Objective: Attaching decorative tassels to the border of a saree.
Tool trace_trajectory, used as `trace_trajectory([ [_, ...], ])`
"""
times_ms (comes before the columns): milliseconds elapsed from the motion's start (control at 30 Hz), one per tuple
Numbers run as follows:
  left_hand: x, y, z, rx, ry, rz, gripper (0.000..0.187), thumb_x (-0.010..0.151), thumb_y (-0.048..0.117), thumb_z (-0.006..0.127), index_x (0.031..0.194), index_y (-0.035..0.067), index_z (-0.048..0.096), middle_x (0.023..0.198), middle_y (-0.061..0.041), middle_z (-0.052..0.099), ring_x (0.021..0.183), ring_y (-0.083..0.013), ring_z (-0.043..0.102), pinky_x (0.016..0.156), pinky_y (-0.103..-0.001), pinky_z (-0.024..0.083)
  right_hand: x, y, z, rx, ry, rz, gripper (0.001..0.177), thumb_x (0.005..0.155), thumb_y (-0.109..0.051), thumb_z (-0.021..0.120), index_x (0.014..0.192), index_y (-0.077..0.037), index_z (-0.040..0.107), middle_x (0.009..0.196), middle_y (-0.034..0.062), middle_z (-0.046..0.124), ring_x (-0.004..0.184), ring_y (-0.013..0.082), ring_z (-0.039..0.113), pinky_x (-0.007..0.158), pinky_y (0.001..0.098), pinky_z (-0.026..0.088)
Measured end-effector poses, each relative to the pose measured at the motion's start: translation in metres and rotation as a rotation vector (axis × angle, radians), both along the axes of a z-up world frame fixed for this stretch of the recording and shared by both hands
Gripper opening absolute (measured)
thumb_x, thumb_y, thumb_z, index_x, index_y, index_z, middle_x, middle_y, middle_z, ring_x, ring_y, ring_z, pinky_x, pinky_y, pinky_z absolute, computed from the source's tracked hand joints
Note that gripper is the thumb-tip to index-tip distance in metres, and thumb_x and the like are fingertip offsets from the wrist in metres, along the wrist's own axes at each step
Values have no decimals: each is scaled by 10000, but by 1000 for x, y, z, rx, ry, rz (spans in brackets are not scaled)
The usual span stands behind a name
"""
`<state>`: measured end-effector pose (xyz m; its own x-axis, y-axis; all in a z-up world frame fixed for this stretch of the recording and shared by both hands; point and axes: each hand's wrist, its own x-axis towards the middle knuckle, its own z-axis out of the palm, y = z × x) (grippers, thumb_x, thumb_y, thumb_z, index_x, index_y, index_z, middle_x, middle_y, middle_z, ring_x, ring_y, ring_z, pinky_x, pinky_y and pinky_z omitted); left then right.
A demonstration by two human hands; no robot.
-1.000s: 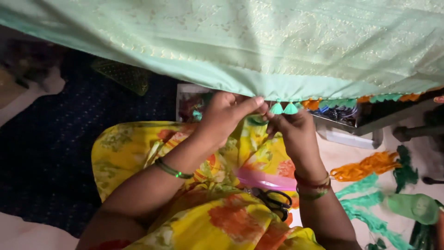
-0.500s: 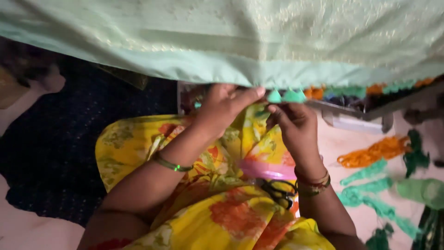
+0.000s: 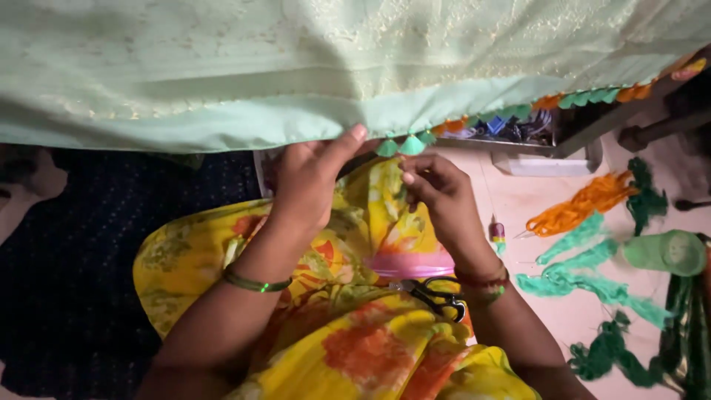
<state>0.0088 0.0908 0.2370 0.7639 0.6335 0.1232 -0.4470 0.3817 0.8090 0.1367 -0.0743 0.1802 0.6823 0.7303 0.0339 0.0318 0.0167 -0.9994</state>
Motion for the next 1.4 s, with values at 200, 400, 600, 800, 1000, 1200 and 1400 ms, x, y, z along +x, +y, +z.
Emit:
trace_trajectory([
  [200, -16, 8, -15, 85, 136, -17, 164, 935, 95, 730, 1049, -23, 745, 985, -78, 784, 898, -140, 732, 864, -291, 584, -15, 38, 27, 175, 161, 151, 100, 964, 12, 654, 1061, 2, 680, 906, 47, 685, 719, 122, 633, 620, 289, 544],
  [400, -22, 8, -6, 137, 92, -65, 141, 932, 47, 733, 1043, -39, 742, 996, -92, 772, 909, -135, 719, 846, -289, 575, -21, 38, 28, 240, 86, 132, 99, 958, 60, 636, 1044, 12, 655, 930, 58, 687, 734, 153, 653, 627, 307, 553],
  [600, -19, 8, -9, 175, 93, -110, 150, 932, 51, 714, 1042, -46, 744, 997, -85, 776, 915, -126, 724, 858, -283, 584, -21, 37, 29, 245, -9, 101, 86, 973, 76, 608, 1028, 51, 668, 964, 92, 703, 771, 194, 683, 682, 326, 573],
  [800, -13, 5, -15, 136, 112, -134, 143, 945, 72, 710, 1007, -50, 750, 954, -94, 780, 883, -130, 730, 837, -286, 588, -22, 39, 31, 312, -21, 100, 111, 987, 80, 578, 1041, 79, 675, 995, 124, 718, 833, 216, 700, 716, 356, 607],
  [1000, -13, -3, -2, 132, 101, -100, 129, 920, 87, 693, 998, -13, 721, 906, -14, 729, 810, -82, 661, 737, -279, 544, -27, 39, 40, 369, -30, 100, 114, 957, 88, 580, 1050, 88, 645, 970, 137, 708, 801, 233, 705, 712, 367, 609],
  [1200, -6, -9, -22, 91, 43, -205, 332, 1043, 284, 650, 934, -13, 750, 832, -16, 696, 716, -80, 597, 673, -259, 480, -39, 42, 49, 384, 154, 70, 95, 958, 74, 624, 1048, 88, 651, 939, 131, 690, 763, 206, 679, 678, 359, 597],
  [1400, 0, -16, -38, -42, -16, -152, 335, 1041, 297, 674, 1004, -19, 779, 849, -7, 705, 731, -65, 576, 671, -246, 456, -54, 7, 74, 280, -633, -270, 110, 937, 81, 734, 1025, 29, 694, 1015, 101, 642, 881, 206, 653, 737, 306, 568],
])
